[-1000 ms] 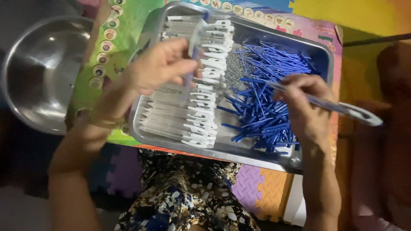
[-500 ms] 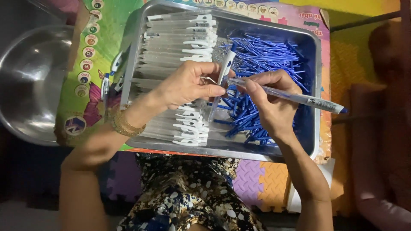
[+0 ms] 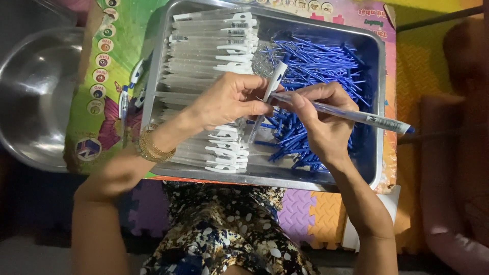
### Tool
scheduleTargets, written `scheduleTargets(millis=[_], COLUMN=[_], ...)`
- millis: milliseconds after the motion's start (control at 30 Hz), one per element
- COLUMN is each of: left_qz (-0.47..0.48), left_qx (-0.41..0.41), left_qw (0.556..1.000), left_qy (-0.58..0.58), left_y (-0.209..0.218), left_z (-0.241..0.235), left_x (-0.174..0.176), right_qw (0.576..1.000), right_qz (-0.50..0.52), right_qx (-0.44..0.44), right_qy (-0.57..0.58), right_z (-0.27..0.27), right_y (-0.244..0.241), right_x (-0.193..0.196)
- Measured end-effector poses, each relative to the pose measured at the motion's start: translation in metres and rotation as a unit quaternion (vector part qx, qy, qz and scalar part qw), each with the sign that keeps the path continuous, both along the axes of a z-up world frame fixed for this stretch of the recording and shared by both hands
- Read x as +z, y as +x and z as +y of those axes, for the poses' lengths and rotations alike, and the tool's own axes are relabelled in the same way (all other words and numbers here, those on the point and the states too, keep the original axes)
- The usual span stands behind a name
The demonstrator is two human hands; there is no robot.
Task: The person assembles pens by inserting blue ink cartridges into white plastic pen bodies. They pick up a pen body and a cartridge, insert the cartridge, and place the assembled pen on the tray. This process is repeated multiple times.
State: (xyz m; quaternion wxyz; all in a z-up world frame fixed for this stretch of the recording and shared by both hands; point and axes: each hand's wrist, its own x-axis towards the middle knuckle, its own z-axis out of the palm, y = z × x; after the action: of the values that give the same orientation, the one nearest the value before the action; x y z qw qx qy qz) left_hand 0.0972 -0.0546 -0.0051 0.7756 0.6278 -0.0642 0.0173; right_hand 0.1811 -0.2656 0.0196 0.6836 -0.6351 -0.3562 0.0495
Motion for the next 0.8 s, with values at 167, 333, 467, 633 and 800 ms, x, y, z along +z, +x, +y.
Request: scheduleTargets(millis=[167, 333, 467, 633, 800], left_qz=[-0.003, -0.016, -0.018, 0.0, 0.013], left_qx=[0.003, 0.029, 0.059, 0.074, 0.061], left_qw=[1.0, 0.998, 0.994, 0.988, 0.997], left_qy=[-0.004, 0.045, 0.087, 0.135, 0.053], left_y=[0.001, -0.005, -0.007, -0.006, 0.001], left_z=[0.001, -0.004, -0.008, -0.01, -0.007], left_x=[-0.012, -0.006, -0.01, -0.025, -0.03], right_qw=[1.0, 0.999, 0.995, 0.962, 0.874], right_qz=[-0.023, -0.039, -0.102, -0.271, -0.476], right_qx=[-0.006, -0.007, 0.002, 0.005, 0.093], right_qy=[-0.005, -0.008, -0.015, -0.019, 0.034], right_z=[-0.003, 0.003, 0.002, 0.001, 0.008], right_y=[0.005, 0.001, 0.007, 0.017, 0.033], right_x=[-0.008, 0.001, -0.004, -0.039, -0.042])
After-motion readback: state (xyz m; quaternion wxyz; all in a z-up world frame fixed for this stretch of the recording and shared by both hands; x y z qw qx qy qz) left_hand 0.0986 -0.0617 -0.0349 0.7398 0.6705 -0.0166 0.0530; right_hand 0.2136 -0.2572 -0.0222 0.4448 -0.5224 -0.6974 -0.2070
